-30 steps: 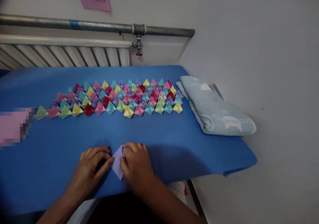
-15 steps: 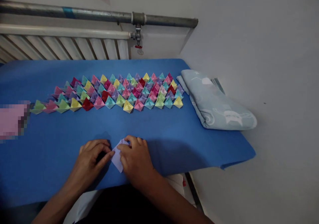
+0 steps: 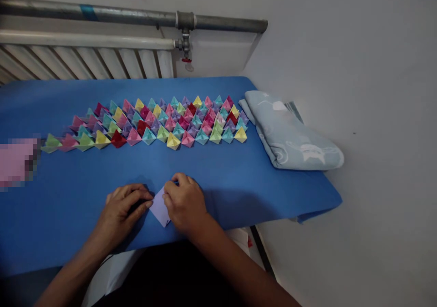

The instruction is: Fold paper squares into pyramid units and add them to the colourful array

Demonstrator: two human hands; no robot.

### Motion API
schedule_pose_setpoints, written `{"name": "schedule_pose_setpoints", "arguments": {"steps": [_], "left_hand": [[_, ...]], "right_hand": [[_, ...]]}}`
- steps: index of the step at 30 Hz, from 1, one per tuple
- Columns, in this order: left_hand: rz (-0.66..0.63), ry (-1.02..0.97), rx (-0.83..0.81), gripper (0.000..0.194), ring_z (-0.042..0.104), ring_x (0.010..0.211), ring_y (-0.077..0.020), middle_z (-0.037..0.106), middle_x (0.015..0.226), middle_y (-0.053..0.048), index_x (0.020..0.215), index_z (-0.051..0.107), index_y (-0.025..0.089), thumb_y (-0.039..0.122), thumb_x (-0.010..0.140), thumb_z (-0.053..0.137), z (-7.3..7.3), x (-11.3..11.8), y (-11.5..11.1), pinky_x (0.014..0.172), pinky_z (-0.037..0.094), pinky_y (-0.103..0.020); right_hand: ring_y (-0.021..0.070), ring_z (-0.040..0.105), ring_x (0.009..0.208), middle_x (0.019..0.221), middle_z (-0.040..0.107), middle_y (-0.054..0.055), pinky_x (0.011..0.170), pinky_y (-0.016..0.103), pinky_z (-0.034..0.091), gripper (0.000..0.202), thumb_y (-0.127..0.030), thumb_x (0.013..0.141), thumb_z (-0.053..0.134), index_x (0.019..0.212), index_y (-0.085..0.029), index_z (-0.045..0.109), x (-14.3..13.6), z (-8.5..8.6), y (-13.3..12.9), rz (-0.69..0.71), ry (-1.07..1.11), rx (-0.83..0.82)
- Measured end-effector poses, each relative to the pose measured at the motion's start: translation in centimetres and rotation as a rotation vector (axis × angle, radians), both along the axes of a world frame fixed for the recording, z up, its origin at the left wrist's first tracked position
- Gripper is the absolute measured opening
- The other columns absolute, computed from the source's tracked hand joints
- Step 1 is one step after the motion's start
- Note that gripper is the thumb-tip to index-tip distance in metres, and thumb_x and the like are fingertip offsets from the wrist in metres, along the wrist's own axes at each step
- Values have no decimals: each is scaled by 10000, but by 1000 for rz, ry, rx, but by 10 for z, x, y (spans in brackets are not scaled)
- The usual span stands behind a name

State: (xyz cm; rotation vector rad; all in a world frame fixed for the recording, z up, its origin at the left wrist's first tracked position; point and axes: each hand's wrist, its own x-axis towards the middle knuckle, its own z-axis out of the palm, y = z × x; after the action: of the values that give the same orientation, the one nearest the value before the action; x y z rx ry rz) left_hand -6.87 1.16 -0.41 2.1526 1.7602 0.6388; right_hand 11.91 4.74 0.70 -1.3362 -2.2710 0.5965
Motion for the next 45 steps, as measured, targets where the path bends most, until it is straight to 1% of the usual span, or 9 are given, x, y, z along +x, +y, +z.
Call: {"name": "schedule_pose_setpoints", "arguments": {"steps": [5, 10, 16, 21, 26, 31, 35, 41, 45], "left_hand": [[-78, 108, 214, 229, 566, 948, -254, 664, 1029, -64, 971, 705, 279, 223, 920, 490, -3, 2, -3, 773, 397, -401], [-299, 188, 308, 325, 586, 957, -211, 688, 1081, -84, 1082, 662, 184, 82, 932, 392, -1, 14, -13, 836, 393, -382], [-276, 238, 323, 434, 602, 974, -211, 691, 1125, -82, 1151, 640, 199, 0, 879, 365, 0, 16, -23, 899, 358, -405], [-291, 271, 287, 425, 607, 933, -227, 689, 1131, -91, 1147, 639, 201, 14, 870, 378, 3, 16, -21, 843, 377, -398], [-295, 285, 212, 374, 610, 937, -229, 681, 1140, -80, 1143, 639, 219, 68, 904, 395, 5, 17, -17, 847, 387, -411], [-292, 232, 196, 354, 618, 893, -228, 684, 1119, -71, 1150, 645, 230, 100, 908, 422, 6, 18, -15, 818, 406, -413], [-241, 130, 108, 334, 624, 944, -227, 684, 1113, -40, 1142, 650, 283, 150, 932, 427, 7, 17, -12, 821, 423, -400], [-142, 23, -60, 301, 626, 953, -213, 659, 1126, -70, 1151, 624, 222, 200, 883, 489, 7, 18, 12, 799, 484, -369], [-255, 72, -57, 461, 568, 1070, -243, 632, 1229, -71, 1226, 590, 233, 118, 790, 497, 17, 23, 33, 905, 458, -413]], "right_hand": [[199, 543, 1001, 1111, 565, 86, 914, 350, 442, 130, -154, 886, 548, 916, -195, 668, 5, -4, 0, 21, 37, 11], [240, 539, 1061, 1172, 561, 123, 933, 410, 441, 150, -162, 889, 539, 950, -182, 675, 3, -5, -2, 43, 2, 10], [209, 548, 1114, 1148, 583, 101, 962, 375, 446, 166, -145, 870, 553, 988, -188, 661, 25, -7, -7, 30, 286, -4], [203, 557, 1106, 1142, 602, 82, 947, 393, 448, 175, -111, 831, 560, 944, -205, 654, 51, -2, -18, 20, 284, -40], [215, 535, 1127, 1236, 574, 82, 968, 429, 430, 312, -55, 772, 583, 1026, -224, 654, 51, -1, -27, 103, 153, 2], [208, 541, 1151, 1226, 587, 103, 979, 411, 439, 318, -75, 829, 514, 1103, -198, 621, 50, 1, -25, 42, 183, -36], [218, 607, 1045, 1110, 665, 102, 913, 382, 471, 270, -180, 899, 517, 1153, -175, 609, 41, 11, -17, -53, 89, -153], [192, 646, 825, 965, 700, 74, 772, 309, 475, 383, -135, 819, 586, 1202, -163, 598, 25, 21, -8, -56, -17, -256], [164, 630, 756, 884, 697, 38, 728, 274, 457, 423, -73, 781, 559, 1187, -186, 601, 25, 19, -8, -55, 8, -244]]}}
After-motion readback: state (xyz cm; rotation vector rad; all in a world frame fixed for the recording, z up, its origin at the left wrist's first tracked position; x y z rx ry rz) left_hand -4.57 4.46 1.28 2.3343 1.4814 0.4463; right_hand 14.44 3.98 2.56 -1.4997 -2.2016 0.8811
